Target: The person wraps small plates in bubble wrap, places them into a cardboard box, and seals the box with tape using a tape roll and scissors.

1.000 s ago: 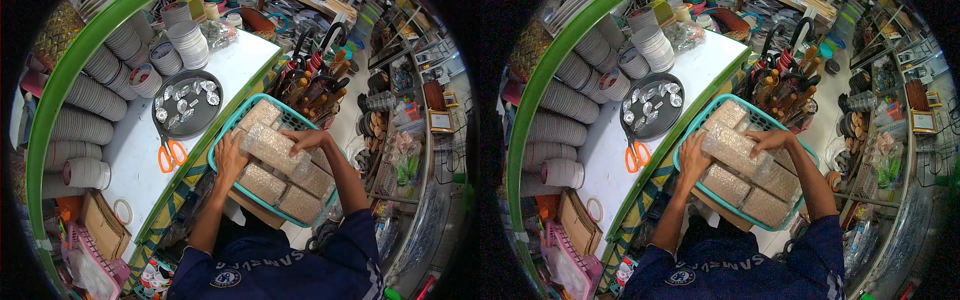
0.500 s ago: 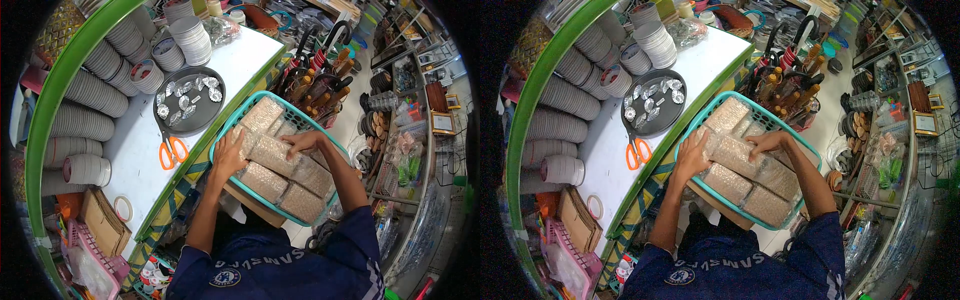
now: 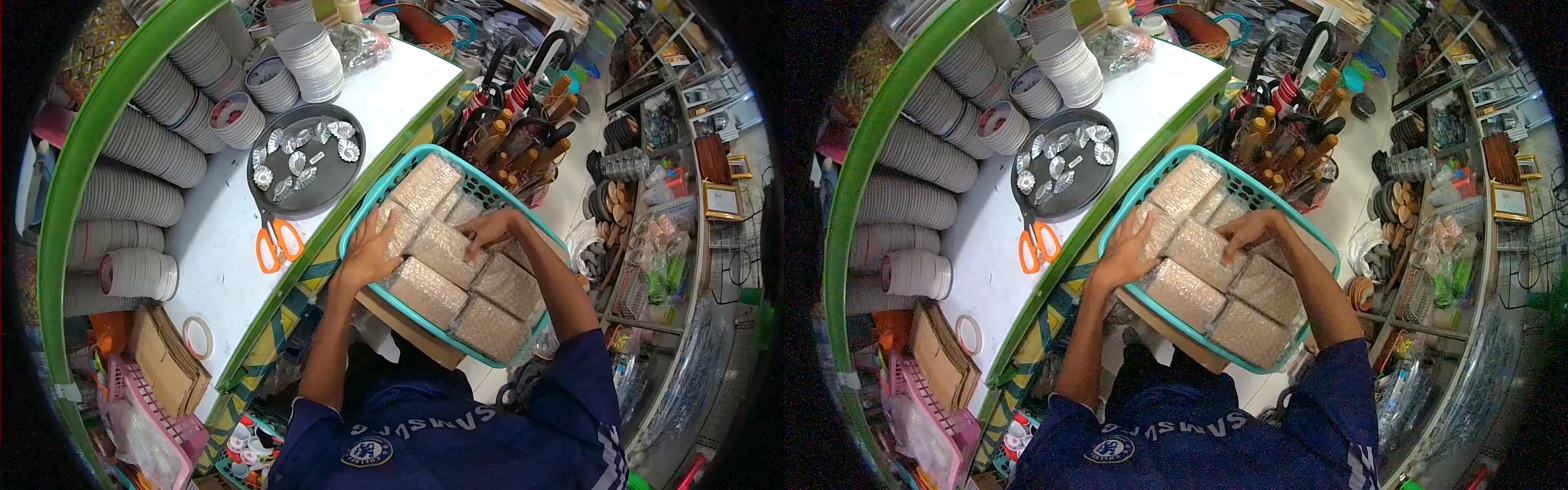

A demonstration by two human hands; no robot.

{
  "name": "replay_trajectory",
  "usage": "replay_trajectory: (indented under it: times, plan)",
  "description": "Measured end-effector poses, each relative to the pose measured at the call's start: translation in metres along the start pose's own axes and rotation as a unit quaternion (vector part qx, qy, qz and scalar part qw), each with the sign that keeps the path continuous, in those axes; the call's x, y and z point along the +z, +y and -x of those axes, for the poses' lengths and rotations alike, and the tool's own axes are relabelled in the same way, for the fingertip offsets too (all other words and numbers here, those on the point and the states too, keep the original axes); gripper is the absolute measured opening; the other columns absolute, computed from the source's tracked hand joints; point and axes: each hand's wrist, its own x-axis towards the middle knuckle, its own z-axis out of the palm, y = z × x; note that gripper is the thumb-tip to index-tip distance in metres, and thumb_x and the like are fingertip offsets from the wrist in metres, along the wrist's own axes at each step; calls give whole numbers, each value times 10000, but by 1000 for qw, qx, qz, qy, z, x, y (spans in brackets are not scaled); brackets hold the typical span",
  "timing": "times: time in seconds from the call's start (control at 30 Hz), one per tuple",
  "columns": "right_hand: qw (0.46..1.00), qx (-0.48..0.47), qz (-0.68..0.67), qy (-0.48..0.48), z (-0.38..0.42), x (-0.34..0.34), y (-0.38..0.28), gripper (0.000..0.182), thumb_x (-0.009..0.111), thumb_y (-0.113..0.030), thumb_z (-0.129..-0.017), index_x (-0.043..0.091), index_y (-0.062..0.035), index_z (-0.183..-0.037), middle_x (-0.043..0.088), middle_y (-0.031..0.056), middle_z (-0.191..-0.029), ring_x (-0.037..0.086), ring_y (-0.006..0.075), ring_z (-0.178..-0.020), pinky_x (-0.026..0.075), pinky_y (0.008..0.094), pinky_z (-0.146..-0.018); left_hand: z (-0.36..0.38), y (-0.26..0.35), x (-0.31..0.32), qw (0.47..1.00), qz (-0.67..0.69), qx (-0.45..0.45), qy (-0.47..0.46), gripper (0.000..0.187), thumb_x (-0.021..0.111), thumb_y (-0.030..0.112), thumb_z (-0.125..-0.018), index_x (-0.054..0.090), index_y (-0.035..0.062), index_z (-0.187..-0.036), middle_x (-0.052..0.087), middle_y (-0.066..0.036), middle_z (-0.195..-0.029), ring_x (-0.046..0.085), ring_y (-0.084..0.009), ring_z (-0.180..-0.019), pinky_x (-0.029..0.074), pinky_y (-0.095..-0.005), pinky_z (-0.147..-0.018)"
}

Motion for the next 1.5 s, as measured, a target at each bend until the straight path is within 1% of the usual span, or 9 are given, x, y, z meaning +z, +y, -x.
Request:
replay_trajectory:
  times: [0.07, 0.2, 0.47, 0.9, 1.0, 1.1, 1.17, 1.23, 1.5]
  plan:
    - [997, -57, 48, 15, -20, -13, 25, 1095, 806, -310, -773, 80, -66, -1555, 435, 240, -1444, 415, 318, -1330, 357, 384, -1076, 2, 1, 1, 1000, 12, 0, 14, 846, 727, 233, -780, 311, 84, -1501, 235, -287, -1515, 200, -445, -1422, 200, -480, -1164]
    - [986, 16, 104, 132, 9, 11, -7, 1062, 822, -217, -753, 132, -37, -1540, 380, 209, -1491, 406, 288, -1340, 378, 394, -1083, 16, 29, -5, 998, 7, 29, 61, 674, 667, 238, -863, 397, 45, -1450, 293, -283, -1499, 208, -452, -1423, 191, -482, -1174]
    - [946, 15, 218, 238, -4, 26, -28, 1126, 673, -671, -777, 152, -12, -1526, 368, 263, -1484, 374, 350, -1375, 342, 420, -1106, 36, 46, 34, 994, -48, 49, 90, 759, 633, 404, -895, 347, -23, -1453, 259, -279, -1519, 183, -459, -1432, 128, -577, -1163]
    - [945, -17, 223, 240, -14, 33, -8, 1004, 574, -628, -878, 131, 2, -1520, 329, 240, -1515, 337, 345, -1397, 283, 416, -1144, 34, 37, 42, 994, -66, 44, 81, 791, 564, 452, -924, 261, -7, -1493, 217, -294, -1534, 160, -466, -1438, 103, -588, -1161]
    - [950, -138, 183, 212, -20, 22, 2, 972, 569, -624, -886, 184, 17, -1508, 376, 239, -1489, 387, 354, -1364, 320, 426, -1123, 34, 39, 39, 994, -64, 44, 75, 806, 555, 459, -928, 242, -16, -1498, 206, -291, -1542, 148, -460, -1444, 92, -580, -1165]
    - [945, -71, 26, 319, -20, 13, -4, 913, 591, -584, -896, 251, 21, -1490, 468, 229, -1418, 518, 329, -1255, 430, 415, -1034, 32, 39, 36, 994, -71, 46, 66, 813, 548, 466, -930, 232, -18, -1502, 202, -282, -1549, 139, -452, -1449, 77, -577, -1168]
    - [862, -145, -184, 449, -36, 8, 0, 836, 614, -552, -899, 361, 29, -1444, 544, 204, -1336, 620, 270, -1118, 511, 376, -920, 32, 38, 36, 994, -75, 51, 65, 813, 544, 471, -932, 231, -15, -1504, 202, -276, -1551, 137, -447, -1452, 69, -578, -1169]
    - [852, -163, -184, 463, -42, 10, -7, 758, 622, -530, -902, 465, 53, -1361, 621, 180, -1213, 659, 228, -1033, 541, 350, -846, 32, 37, 35, 995, -73, 52, 52, 812, 546, 470, -932, 242, -30, -1495, 207, -272, -1551, 140, -437, -1454, 54, -582, -1168]
    - [851, -100, 79, 510, -67, -19, -4, 666, 621, -544, -869, 612, 93, -1064, 676, 270, -985, 682, 373, -837, 518, 440, -760, 34, 35, 37, 993, -85, 61, 55, 808, 550, 460, -933, 258, -61, -1477, 220, -269, -1547, 154, -423, -1454, 40, -589, -1166]
